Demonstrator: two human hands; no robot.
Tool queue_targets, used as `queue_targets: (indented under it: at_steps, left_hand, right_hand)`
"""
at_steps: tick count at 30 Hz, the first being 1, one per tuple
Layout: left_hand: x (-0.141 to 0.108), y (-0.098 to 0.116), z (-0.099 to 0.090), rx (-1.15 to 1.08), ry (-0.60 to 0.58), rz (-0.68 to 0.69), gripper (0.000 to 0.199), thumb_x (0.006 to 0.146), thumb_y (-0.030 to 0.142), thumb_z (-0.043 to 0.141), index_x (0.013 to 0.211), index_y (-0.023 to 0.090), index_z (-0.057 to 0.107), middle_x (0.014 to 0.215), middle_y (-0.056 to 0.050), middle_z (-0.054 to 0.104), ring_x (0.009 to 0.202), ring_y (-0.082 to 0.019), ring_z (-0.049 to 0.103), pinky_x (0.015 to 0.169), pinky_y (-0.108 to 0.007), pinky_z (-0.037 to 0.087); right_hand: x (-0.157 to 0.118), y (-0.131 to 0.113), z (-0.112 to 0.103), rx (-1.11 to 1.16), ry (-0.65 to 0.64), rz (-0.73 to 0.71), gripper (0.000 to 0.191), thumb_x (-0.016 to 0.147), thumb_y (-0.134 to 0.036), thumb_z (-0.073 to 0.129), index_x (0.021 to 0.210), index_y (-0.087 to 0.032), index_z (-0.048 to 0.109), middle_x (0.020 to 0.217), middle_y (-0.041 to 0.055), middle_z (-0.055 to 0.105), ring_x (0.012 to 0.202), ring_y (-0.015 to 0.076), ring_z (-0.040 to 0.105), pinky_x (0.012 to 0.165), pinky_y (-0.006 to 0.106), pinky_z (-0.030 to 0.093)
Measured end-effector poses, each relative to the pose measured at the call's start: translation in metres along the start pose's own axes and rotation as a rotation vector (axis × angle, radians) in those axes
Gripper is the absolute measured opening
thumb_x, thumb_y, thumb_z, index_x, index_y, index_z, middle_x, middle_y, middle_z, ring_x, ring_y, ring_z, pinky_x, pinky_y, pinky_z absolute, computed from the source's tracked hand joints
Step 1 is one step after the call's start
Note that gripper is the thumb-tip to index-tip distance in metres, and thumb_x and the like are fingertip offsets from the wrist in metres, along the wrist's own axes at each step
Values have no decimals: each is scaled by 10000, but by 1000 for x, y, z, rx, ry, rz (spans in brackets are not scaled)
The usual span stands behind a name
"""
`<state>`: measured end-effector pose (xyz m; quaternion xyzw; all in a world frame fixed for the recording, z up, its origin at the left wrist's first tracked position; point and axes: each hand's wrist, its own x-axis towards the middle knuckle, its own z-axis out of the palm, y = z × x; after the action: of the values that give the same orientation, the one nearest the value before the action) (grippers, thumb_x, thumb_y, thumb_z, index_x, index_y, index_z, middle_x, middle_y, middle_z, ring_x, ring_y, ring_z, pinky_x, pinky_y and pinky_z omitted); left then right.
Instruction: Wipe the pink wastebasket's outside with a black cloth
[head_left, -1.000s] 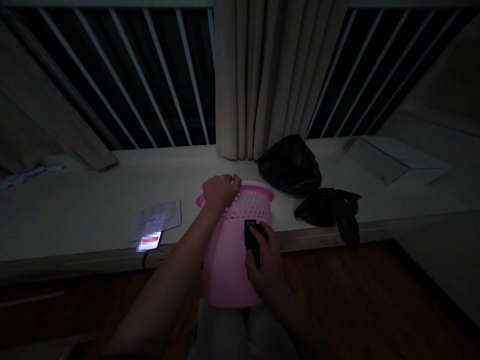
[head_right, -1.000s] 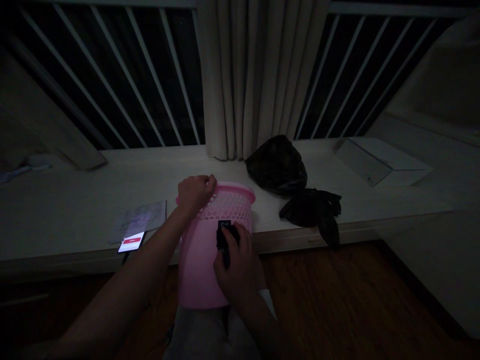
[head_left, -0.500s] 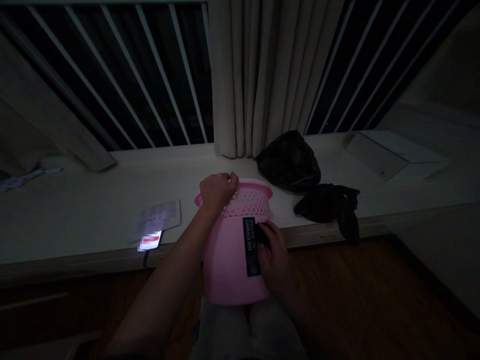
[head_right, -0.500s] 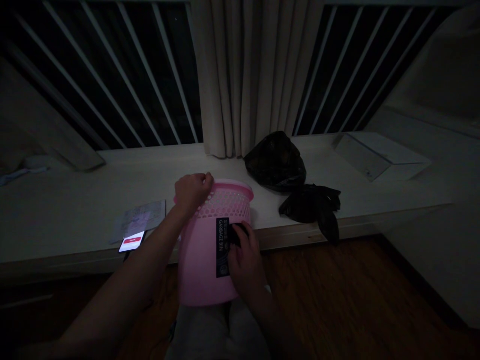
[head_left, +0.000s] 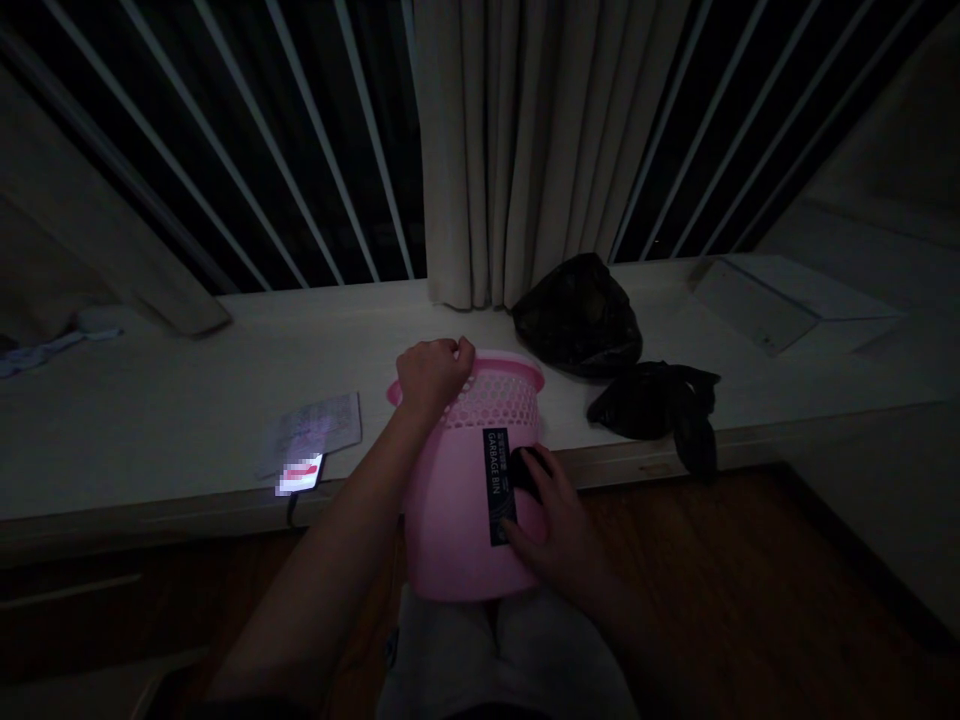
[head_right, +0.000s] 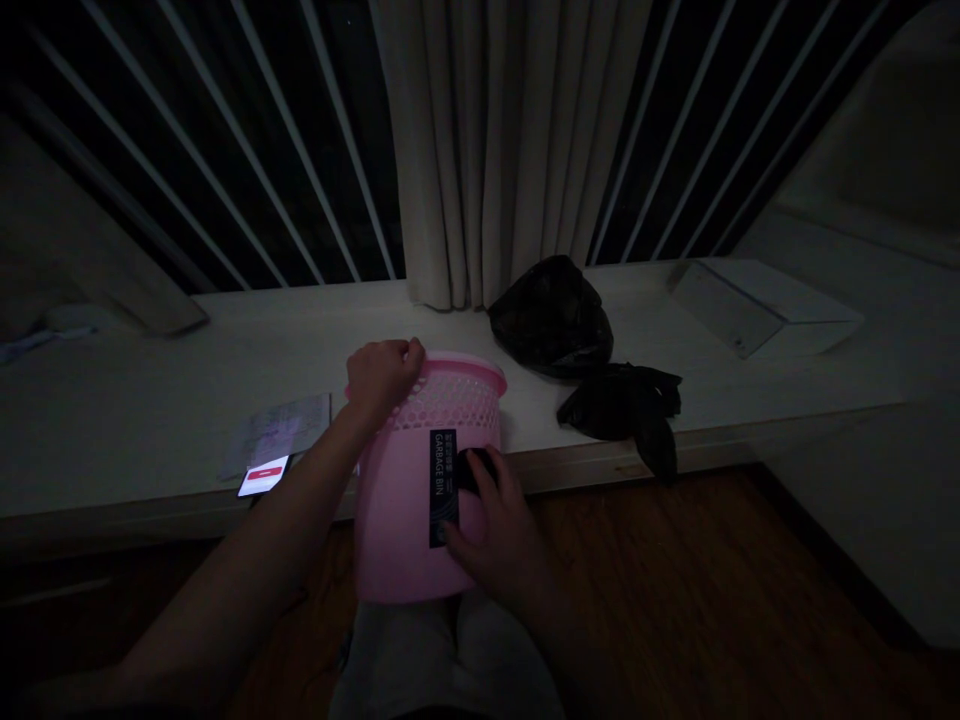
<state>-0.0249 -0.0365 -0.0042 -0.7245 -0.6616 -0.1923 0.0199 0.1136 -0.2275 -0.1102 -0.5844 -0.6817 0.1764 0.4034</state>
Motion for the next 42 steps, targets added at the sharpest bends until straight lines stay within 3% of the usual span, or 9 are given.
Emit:
queue_targets:
  at_steps: [5,14,19,42]
  left_hand:
    - [-1,3,-2,23,-9,17,566,910,448,273,947,169,764,842,-136,729,809,-267,659,711,-361,436]
    - [-1,1,-1,17,-13,5,579,918,446,260,973,158,759,856,-143,725,825,-274,658,750,-379,441]
    - [0,1,-1,8,-10,3,562,909,448,284,960,158,764,858,-148,729,832,-280,665,733,-365,440]
    - [-1,2,2,-8,-4,7,571,919,450,271,965,150,755,897,-158,727,854,-280,661,759,-380,438]
  right_hand:
    - [-8,-1,-11,-71,-96,-81,871,747,-378,702,1492,-215,280,1532,165,279,1399,320,329,1079,502,399]
    - [-3,-11,-13,-105,-62,-48,799,723,-340,719,1441,-234,384,1486,147,381,1350,310,416,1055,492,433]
    - [-5,-13,-12,-112,-79,-39,826,718,-358,726,1448,-196,375,1497,172,358,1362,320,396,1051,485,439]
    - [-13,-9,-3,-77,-80,-28,807,812,-347,640,1507,-266,237,1563,127,206,1426,316,265,1100,526,362]
